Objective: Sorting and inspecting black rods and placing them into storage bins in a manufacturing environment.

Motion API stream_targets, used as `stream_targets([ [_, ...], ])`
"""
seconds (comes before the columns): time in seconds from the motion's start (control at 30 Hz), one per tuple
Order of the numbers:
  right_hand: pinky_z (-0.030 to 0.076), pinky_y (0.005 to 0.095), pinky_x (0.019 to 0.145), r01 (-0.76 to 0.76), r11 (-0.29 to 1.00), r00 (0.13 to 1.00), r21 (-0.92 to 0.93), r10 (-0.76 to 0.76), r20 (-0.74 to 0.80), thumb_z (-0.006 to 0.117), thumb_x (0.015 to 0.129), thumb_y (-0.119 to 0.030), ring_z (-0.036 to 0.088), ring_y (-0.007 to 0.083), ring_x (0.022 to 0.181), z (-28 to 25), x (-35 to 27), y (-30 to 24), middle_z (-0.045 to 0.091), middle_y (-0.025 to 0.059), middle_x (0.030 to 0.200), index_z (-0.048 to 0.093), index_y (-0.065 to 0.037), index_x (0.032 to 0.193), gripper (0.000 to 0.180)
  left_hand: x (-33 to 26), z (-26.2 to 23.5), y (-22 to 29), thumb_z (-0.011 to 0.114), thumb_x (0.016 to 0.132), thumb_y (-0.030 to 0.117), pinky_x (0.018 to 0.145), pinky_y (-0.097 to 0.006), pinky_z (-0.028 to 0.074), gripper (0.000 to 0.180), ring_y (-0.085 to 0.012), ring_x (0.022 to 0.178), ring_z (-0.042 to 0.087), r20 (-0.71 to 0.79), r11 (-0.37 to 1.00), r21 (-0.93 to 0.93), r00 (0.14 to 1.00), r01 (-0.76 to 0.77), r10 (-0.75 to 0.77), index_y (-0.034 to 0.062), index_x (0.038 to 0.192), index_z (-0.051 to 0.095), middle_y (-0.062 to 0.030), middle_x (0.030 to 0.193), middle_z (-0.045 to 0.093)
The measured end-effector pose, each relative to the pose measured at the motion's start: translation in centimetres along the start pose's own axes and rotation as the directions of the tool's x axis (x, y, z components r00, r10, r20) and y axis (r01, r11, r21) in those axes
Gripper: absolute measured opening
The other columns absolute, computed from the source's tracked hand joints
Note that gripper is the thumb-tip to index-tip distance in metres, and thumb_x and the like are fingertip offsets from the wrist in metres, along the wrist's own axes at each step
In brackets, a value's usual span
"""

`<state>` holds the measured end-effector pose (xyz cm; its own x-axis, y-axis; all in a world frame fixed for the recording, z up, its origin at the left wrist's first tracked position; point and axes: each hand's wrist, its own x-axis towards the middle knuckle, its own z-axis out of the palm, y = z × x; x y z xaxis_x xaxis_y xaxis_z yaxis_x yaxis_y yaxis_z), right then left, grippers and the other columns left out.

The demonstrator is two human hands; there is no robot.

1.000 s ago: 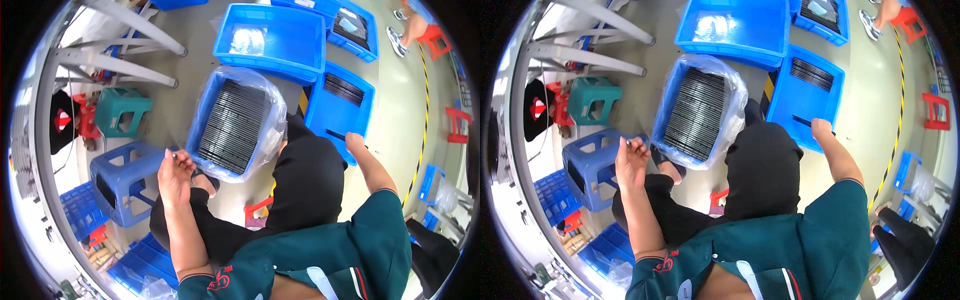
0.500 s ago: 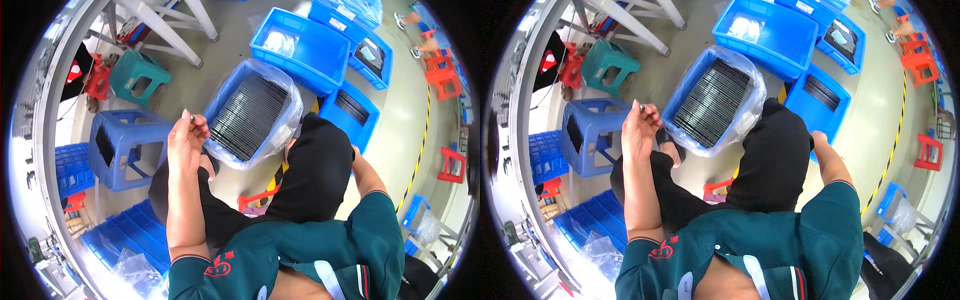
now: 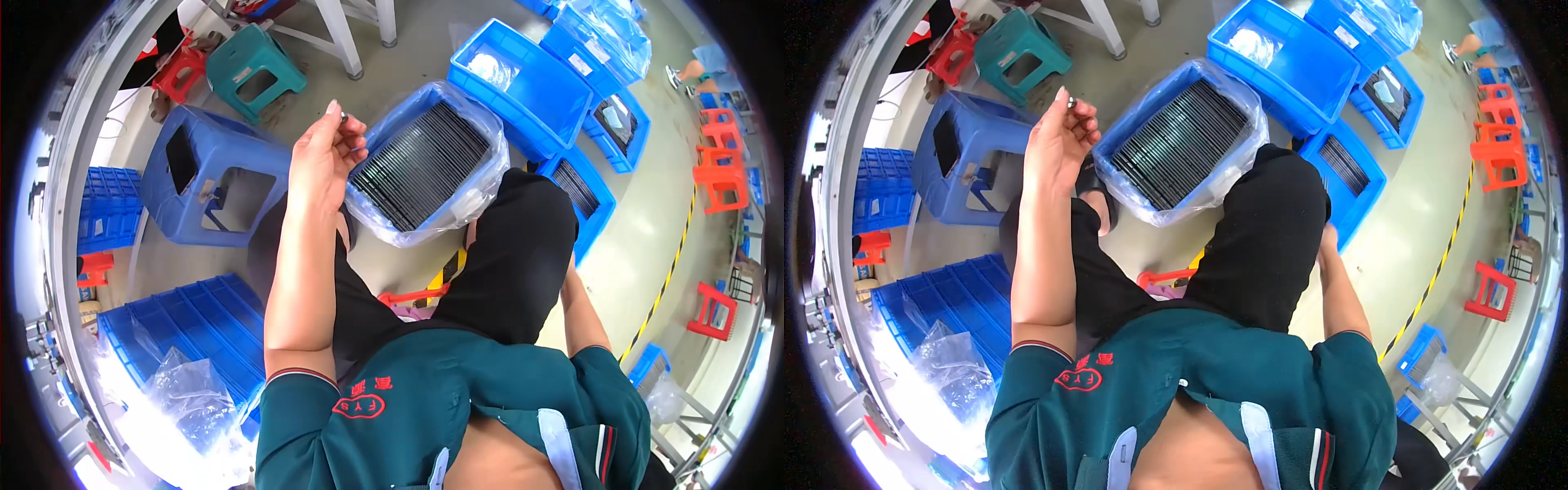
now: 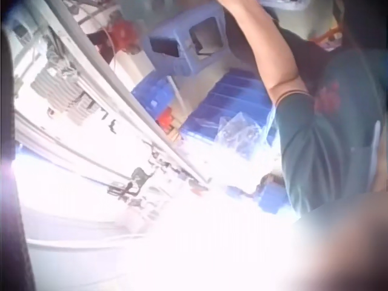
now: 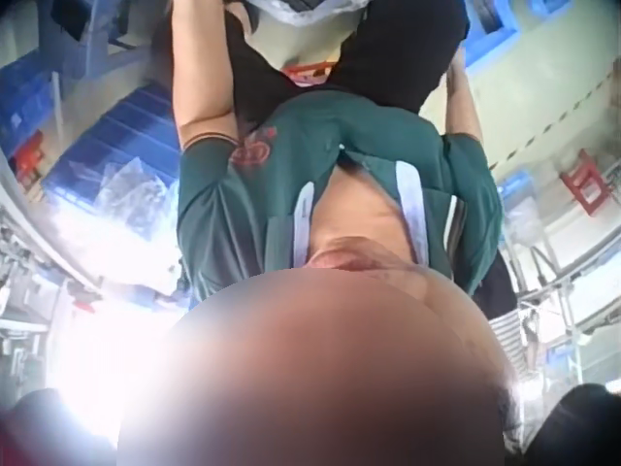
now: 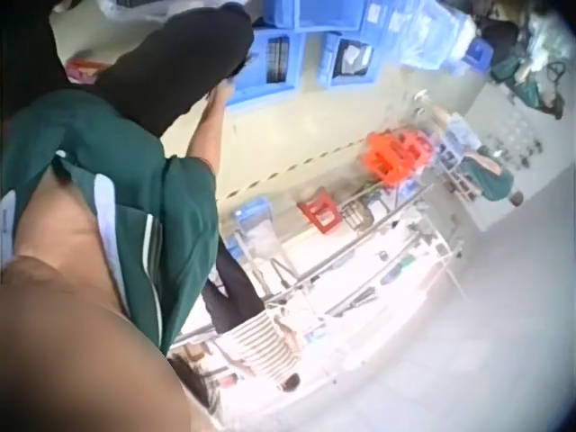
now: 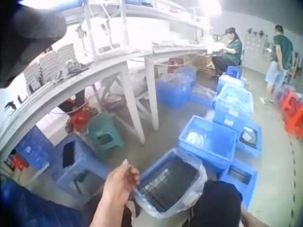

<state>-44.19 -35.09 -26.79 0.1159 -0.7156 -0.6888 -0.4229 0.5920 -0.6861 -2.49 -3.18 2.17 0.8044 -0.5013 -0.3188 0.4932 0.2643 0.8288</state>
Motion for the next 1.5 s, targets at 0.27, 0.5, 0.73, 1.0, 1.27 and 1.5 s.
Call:
stream_targets([
  [0.27,0.042,0.0318,0.051,0.793,0.340,0.542,-0.505,-0.773,0.331,0.062,0.084,-0.031,0.054,0.0157,0.056,10.5,-15.1,-23.8,0.057,0.0089,0.064,0.055,0.000,0.082,0.031,0.4,-0.2,1.5,0.055,0.090,0.036,0.068,-0.030,0.045,0.030,-0.0156,0.072,0.052,0.053,0.999,-0.007,0.998,0.038,-0.038,0.0065,0.084,0.058,-0.0049,0.079,0.058],
  [0.5,0.036,0.0206,0.041,0.756,0.654,0.392,0.015,-0.471,0.790,0.064,0.083,-0.023,0.048,0.0066,0.050,22.4,-27.3,-27.1,0.058,0.0034,0.069,0.048,-0.004,0.105,0.033,2.2,-2.5,2.2,0.047,0.093,0.041,0.065,-0.031,0.048,0.036,-0.0165,0.068,0.054,0.043,0.970,-0.243,0.999,0.010,0.000,0.0077,0.086,0.058,-0.0046,0.079,0.060],
  [0.73,0.032,0.0221,0.037,0.544,0.838,0.326,0.039,-0.254,0.911,0.060,0.085,-0.017,0.040,0.0073,0.040,26.2,-30.5,-23.4,0.047,0.0017,0.059,0.042,-0.008,0.082,0.020,1.8,-3.1,2.4,0.049,0.091,0.045,0.066,-0.031,0.047,0.037,-0.0157,0.070,0.054,-0.070,0.924,-0.376,0.997,-0.068,0.045,0.0096,0.086,0.058,-0.0027,0.079,0.059],
  [1.0,0.032,0.0210,0.036,0.534,0.845,0.351,0.031,-0.255,0.901,0.061,0.085,-0.013,0.041,0.0060,0.040,26.9,-30.1,-23.2,0.048,0.0004,0.059,0.044,-0.006,0.083,0.019,1.6,-1.3,1.4,0.052,0.091,0.041,0.062,-0.030,0.046,0.033,-0.0137,0.066,0.053,-0.047,0.940,-0.335,0.997,-0.067,0.055,0.0086,0.085,0.058,-0.0013,0.073,0.056],
  [1.27,0.031,0.0210,0.035,0.505,0.862,0.361,0.039,-0.252,0.898,0.059,0.086,-0.013,0.040,0.0061,0.039,26.7,-30.1,-23.1,0.048,0.0009,0.059,0.043,-0.006,0.081,0.018,0.8,0.5,0.4,0.054,0.091,0.035,0.054,-0.025,0.045,0.030,-0.0093,0.056,0.050,-0.076,0.963,-0.140,0.972,-0.229,0.220,0.0084,0.079,0.060,0.0003,0.066,0.055],
  [1.5,0.030,0.0212,0.036,0.151,0.987,0.286,0.044,-0.086,0.954,0.060,0.086,-0.015,0.037,0.0065,0.041,26.5,-29.8,-23.4,0.046,0.0020,0.061,0.044,-0.009,0.088,0.017,1.0,1.0,0.7,0.054,0.092,0.031,0.051,-0.022,0.039,0.029,-0.0077,0.052,0.045,-0.068,0.937,-0.094,0.941,-0.337,0.332,0.0071,0.076,0.060,0.0012,0.061,0.051],
])
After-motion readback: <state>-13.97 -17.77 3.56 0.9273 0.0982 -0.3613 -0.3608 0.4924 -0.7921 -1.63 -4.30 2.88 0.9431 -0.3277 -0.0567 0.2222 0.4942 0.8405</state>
